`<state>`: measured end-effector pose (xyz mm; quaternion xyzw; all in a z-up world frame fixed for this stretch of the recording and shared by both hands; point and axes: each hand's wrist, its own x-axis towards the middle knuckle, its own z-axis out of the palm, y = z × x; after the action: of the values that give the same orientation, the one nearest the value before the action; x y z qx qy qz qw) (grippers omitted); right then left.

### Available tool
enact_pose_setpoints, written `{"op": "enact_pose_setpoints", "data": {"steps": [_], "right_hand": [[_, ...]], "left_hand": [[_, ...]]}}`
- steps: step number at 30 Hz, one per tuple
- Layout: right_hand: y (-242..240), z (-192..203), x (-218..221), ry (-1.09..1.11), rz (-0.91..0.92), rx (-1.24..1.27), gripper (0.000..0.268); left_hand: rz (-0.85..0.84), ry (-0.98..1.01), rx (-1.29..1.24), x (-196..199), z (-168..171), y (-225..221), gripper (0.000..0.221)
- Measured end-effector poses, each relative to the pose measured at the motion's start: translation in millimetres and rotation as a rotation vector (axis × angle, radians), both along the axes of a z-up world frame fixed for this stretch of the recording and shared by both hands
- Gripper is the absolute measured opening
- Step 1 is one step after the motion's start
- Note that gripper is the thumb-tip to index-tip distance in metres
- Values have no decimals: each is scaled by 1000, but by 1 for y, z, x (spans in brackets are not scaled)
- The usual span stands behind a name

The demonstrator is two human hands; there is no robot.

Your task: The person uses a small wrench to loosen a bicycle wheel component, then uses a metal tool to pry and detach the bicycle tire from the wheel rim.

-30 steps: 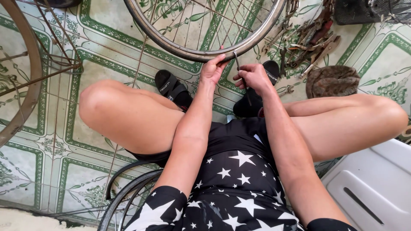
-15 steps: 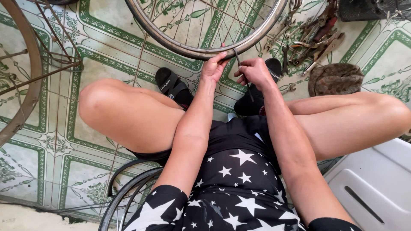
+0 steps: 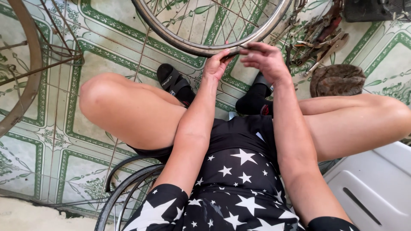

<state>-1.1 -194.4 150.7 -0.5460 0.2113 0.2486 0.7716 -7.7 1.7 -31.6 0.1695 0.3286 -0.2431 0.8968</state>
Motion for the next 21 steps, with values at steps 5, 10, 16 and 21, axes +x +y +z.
{"op": "enact_pose_setpoints", "data": {"steps": [5, 10, 16, 21], "right_hand": [[29, -15, 28, -1, -306, -442, 22], [86, -5, 47, -579, 310, -1129, 18], [88, -23, 87, -387, 202, -1198, 22], [80, -23, 87, -462, 303, -1202, 23]], "left_hand": [[-8, -7, 24, -1, 0, 0, 49], [9, 28, -22, -13, -31, 2, 35], [7, 32, -75, -3, -6, 2, 30], [24, 75, -79, -4, -15, 5, 35]]}}
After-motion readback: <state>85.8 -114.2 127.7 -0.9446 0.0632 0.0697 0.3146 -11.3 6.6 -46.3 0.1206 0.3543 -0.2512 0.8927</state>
